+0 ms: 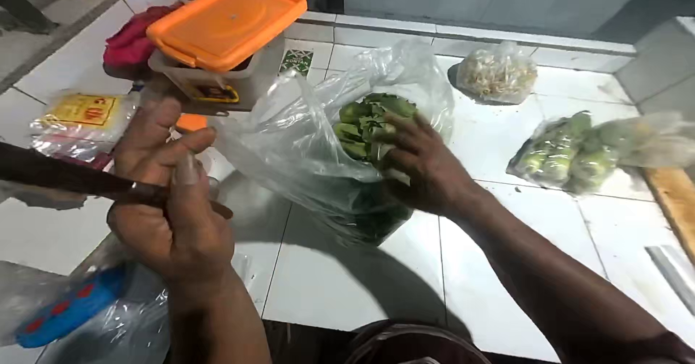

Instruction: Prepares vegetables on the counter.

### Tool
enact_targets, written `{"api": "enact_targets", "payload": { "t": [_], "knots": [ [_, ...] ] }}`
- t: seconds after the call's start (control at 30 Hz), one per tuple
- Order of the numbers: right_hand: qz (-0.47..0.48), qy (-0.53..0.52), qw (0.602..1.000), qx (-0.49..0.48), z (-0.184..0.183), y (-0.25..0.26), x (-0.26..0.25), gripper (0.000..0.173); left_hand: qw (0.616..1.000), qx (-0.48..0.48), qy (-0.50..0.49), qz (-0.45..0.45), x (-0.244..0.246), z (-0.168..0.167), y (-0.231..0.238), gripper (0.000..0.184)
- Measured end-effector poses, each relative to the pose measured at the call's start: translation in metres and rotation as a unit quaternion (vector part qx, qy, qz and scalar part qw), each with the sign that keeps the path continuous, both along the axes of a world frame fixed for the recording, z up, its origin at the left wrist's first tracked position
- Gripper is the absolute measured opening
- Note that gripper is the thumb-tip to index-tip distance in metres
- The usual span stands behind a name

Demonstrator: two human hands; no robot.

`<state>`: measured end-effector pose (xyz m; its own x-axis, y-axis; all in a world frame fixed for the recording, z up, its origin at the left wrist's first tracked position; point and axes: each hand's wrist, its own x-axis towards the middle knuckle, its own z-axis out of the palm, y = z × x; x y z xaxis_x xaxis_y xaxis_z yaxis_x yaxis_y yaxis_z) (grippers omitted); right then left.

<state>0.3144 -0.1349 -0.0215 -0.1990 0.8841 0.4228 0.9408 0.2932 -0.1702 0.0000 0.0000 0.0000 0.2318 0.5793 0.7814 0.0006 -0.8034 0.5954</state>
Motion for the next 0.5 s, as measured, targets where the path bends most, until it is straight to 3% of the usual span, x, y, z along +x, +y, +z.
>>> {"api": "enact_targets", "payload": {
  "t": [0.13,0.23,0.33,0.47,0.5],
  "knots": [
    [0.083,0.025,0.996,-0.007,-0.004,-0.041,-0.005,0.02,0.994,0.012,0.051,-0.092,0.025,0.026,-0.026,0.038],
    [0.066,0.044,0.993,-0.089,-0.007,-0.076,0.005,0.038,0.973,-0.016,0.098,-0.208,0.065,0.021,-0.042,0.036],
    [-0.019,0.104,0.974,-0.2,0.0,-0.097,0.026,0.061,0.954,-0.041,0.186,-0.231,0.091,-0.013,-0.047,0.038],
    [-0.251,0.156,0.92,-0.256,0.003,-0.098,0.054,0.044,0.942,-0.109,0.21,-0.239,0.1,-0.038,-0.062,0.036],
    [-0.305,0.16,0.906,-0.248,-0.001,-0.092,0.059,0.049,0.943,-0.119,0.209,-0.229,0.1,-0.041,-0.066,0.037]
  ]
}}
